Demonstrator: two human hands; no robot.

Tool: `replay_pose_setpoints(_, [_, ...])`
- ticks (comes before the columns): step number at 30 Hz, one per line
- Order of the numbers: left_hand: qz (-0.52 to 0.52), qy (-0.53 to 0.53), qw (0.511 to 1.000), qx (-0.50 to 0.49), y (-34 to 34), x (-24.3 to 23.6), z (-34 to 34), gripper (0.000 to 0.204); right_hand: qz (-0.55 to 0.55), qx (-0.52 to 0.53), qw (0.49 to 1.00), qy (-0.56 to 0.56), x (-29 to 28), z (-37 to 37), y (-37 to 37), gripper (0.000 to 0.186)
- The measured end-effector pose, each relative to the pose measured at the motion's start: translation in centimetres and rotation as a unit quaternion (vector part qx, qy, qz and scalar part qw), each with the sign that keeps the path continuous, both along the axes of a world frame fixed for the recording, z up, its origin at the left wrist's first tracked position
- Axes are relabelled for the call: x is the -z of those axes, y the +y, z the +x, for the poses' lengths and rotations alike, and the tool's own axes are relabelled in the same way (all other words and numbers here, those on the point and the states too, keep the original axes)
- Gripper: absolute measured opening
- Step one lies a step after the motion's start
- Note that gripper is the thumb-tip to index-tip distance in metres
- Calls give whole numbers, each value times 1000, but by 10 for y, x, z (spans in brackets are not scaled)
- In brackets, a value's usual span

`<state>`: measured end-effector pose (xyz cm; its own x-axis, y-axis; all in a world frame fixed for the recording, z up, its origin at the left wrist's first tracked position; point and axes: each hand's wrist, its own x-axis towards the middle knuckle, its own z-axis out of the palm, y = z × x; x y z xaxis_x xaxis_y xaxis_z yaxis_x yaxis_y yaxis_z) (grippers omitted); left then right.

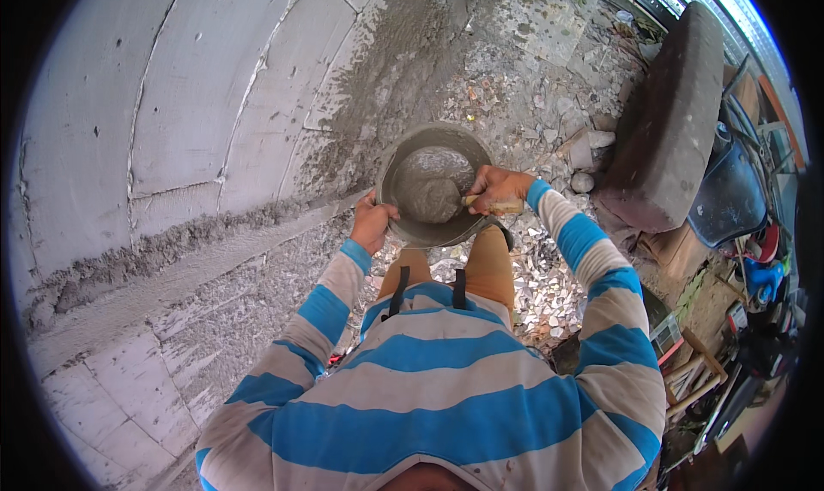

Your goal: The person scoops wet cement from a metal bowl using a trowel and applies it to a concrete wall. They repeatedly smooth the cement onto the wall surface in a continuous motion.

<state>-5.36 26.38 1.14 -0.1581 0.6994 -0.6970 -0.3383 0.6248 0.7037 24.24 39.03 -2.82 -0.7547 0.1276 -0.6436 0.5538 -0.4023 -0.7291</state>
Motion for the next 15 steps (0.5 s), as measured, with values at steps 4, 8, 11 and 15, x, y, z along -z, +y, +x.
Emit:
replay_pose_setpoints(4, [-3,-4,1000,18,-15,-18,-26,51,41,68,996,37,-12,-5,-51,28])
replay_pose_setpoints(8, [-22,-40,999,22,-45,-3,-71,51,113,224,961,116,-23,-24,-106,30])
replay_pose_setpoints(11, [-43,-37,998,-12,-56,3,-95,53,58,341,937,50,-55,-54,-141,31])
replay_pose_setpoints(15, [-5,-97,993,-61,-86,18,-130,53,42,520,850,76,-86,-96,-180,24])
